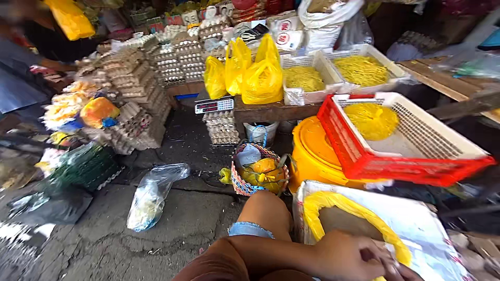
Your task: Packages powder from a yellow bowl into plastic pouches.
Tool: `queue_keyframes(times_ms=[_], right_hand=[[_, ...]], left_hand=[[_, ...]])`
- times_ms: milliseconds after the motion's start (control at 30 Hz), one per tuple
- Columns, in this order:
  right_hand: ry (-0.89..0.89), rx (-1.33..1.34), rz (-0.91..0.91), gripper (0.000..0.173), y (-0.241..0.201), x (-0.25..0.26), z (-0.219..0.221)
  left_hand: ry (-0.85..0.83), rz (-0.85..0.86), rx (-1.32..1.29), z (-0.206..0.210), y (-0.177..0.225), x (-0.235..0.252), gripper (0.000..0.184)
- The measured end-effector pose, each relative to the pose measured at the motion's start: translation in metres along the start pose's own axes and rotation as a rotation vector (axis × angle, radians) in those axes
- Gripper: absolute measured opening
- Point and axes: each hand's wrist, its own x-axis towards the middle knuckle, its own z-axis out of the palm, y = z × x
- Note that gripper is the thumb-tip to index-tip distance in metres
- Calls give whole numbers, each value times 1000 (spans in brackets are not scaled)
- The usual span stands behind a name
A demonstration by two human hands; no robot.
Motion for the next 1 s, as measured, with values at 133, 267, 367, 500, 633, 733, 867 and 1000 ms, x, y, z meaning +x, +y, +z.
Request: queue_keyframes(times_ms=[133, 267, 367, 500, 633, 733, 867, 1000], right_hand=[[83, 124, 290, 22, -6, -3, 9], [-94, 26, 262, 28, -17, -6, -1], [-106, -20, 179, 37, -11, -8, -4], [-158, -321, -91, 23, 3, -13, -4], [-243, -392, 40, 30, -3, -14, -16], [-180, -151, 213, 32, -5, -14, -22], [-28, 185, 291, 28, -19, -11, -17], [38, 271, 243, 27, -25, -5, -19]], left_hand=[[148, 228, 15, 11, -14, -11, 18], [149, 293, 48, 10, -35, -11, 15], [161, 434, 44, 13, -47, -8, 12], [200, 471, 170, -3, -53, 0, 16], [282, 229, -12, -19, -59, 23, 10], [173, 239, -165, -12, -58, 29, 30], [-238, 127, -198, 11, -60, 10, 92], [-280, 3, -164, 41, -65, -4, 36]])
